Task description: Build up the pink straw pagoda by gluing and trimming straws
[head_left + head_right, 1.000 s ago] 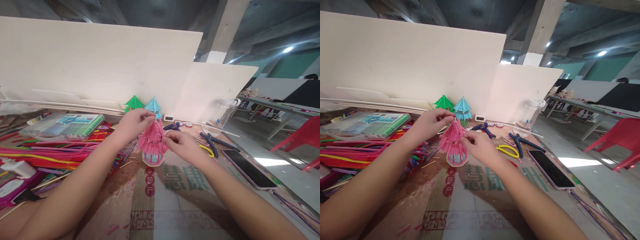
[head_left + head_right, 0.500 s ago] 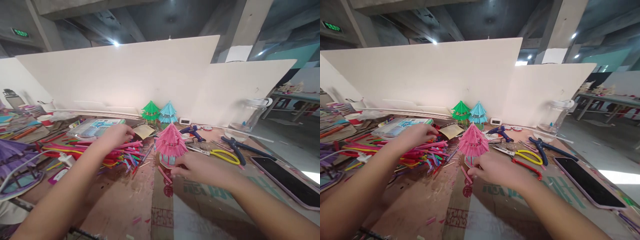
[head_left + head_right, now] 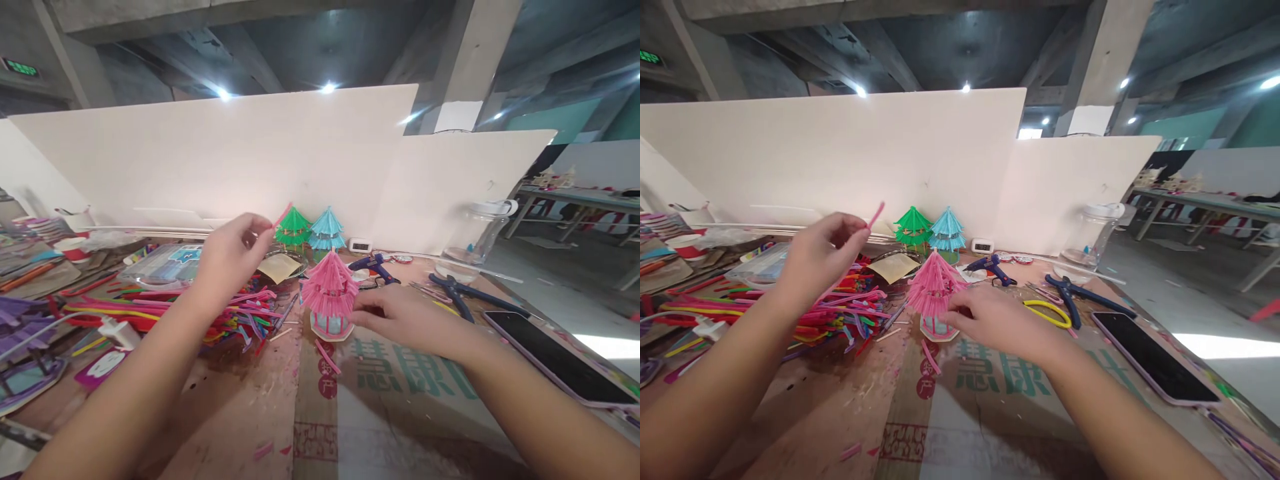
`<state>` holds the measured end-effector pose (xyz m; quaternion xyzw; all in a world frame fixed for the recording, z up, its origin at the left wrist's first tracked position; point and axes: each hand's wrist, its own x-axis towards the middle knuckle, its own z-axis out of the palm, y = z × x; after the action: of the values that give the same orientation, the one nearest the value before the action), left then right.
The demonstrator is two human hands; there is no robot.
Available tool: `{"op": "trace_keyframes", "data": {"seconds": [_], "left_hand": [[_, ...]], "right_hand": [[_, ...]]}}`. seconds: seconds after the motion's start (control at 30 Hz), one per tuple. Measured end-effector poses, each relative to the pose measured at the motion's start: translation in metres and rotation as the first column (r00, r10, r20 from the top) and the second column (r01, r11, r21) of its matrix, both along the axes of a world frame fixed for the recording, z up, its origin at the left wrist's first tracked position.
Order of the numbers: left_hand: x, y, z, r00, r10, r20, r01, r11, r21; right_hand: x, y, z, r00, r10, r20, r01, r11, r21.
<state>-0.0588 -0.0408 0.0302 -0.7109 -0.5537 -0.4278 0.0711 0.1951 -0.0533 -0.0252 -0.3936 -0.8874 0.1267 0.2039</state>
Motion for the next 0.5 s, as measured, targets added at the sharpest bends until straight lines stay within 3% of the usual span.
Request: {"op": "trace_keyframes", "data": {"seconds": [0.1, 0.2, 0.27, 0.37, 0.43, 0.5], "left_hand": [[0.022, -0.014, 0.027, 0.912, -0.236, 0.335, 0.244, 0.970, 0.017], [0.044, -0.017, 0.040, 0.790, -0.364, 0.493, 0.417, 0.909, 0.004], [0.057, -0.013, 0.036, 0.740, -0.416, 0.528, 0.516, 0.855, -0.049], [0.076, -0.004, 0.017, 0.627, -0.508, 0.590, 0.693, 0.709, -0.126], [0.085, 0.001, 0.002, 0.566, -0.531, 0.630, 0.768, 0.617, -0.170], [0.090, 0.003, -0.008, 0.514, -0.531, 0.673, 0.806, 0.567, -0.169]], "right_hand": [[0.005, -0.001, 0.009, 0.984, -0.023, -0.178, 0.018, 0.999, -0.030], [0.010, -0.005, 0.017, 0.924, -0.041, -0.381, 0.036, 0.999, -0.021], [0.012, -0.008, 0.021, 0.863, -0.045, -0.503, 0.031, 0.999, -0.037], [0.012, -0.011, 0.024, 0.805, -0.057, -0.591, 0.016, 0.997, -0.074], [0.009, -0.011, 0.024, 0.817, -0.060, -0.574, 0.040, 0.998, -0.048], [0.005, -0.009, 0.021, 0.840, -0.080, -0.536, 0.094, 0.996, -0.001]]}}
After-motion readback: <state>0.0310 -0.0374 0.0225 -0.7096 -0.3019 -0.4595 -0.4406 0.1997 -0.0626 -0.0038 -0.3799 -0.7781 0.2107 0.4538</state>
